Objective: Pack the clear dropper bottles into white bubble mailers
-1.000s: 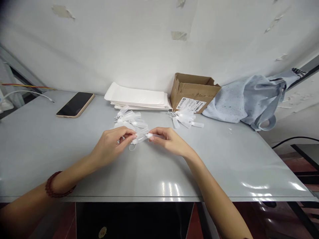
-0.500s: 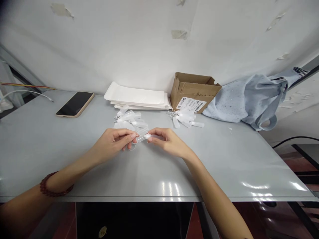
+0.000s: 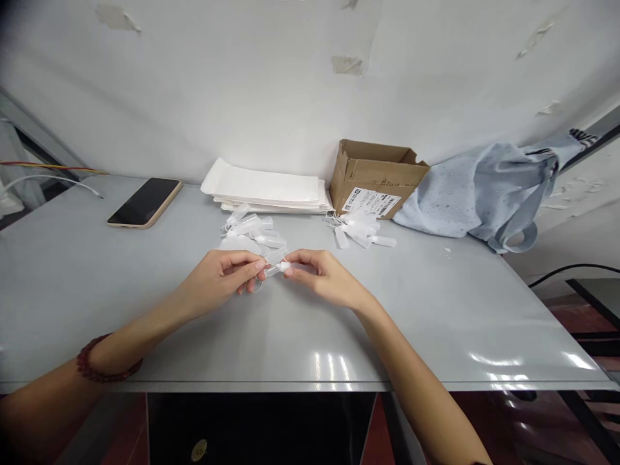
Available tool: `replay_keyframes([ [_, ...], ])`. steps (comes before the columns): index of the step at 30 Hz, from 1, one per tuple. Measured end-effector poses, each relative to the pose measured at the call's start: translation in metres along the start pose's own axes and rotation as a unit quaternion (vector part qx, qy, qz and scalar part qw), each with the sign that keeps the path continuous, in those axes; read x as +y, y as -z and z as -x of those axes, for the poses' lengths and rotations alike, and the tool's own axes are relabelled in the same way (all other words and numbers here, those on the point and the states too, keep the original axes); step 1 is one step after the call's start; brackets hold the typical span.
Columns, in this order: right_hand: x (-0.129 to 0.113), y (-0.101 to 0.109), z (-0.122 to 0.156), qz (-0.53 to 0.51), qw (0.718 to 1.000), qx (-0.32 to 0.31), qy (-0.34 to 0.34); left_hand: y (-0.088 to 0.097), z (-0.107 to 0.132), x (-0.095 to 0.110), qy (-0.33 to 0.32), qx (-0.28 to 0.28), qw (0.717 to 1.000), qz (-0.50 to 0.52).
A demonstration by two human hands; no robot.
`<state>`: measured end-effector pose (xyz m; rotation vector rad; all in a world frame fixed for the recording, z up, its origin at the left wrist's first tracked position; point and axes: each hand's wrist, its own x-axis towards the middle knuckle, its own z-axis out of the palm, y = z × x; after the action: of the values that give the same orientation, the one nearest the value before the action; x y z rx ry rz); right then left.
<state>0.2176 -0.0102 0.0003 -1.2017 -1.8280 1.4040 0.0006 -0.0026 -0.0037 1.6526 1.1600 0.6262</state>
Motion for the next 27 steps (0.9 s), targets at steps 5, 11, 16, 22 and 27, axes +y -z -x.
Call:
replay_keyframes([
  [5,0.0007,-0.0009,-0.0005,0.000,1.000,-0.003,0.000,0.0005,0.0004,-0.0005,-0.004,-0.008,1.000,0.003],
  [11,0.0005,-0.0011,-0.0009,-0.001,1.000,-0.003,0.003,-0.0004,0.0018,-0.0002,-0.011,-0.004,1.000,0.003],
  [16,-0.0009,0.0005,0.0003,0.005,1.000,0.005,-0.001,0.0002,0.0012,-0.0008,-0.013,-0.001,1.000,0.003],
  [22,-0.0004,-0.0010,0.0003,-0.001,1.000,-0.003,0.008,-0.0002,0.0014,0.0012,-0.014,-0.010,1.000,0.012],
  [27,-0.0017,-0.0002,0.0009,0.004,1.000,0.002,0.009,-0.0001,0.0017,0.0012,-0.011,-0.007,1.000,0.015],
])
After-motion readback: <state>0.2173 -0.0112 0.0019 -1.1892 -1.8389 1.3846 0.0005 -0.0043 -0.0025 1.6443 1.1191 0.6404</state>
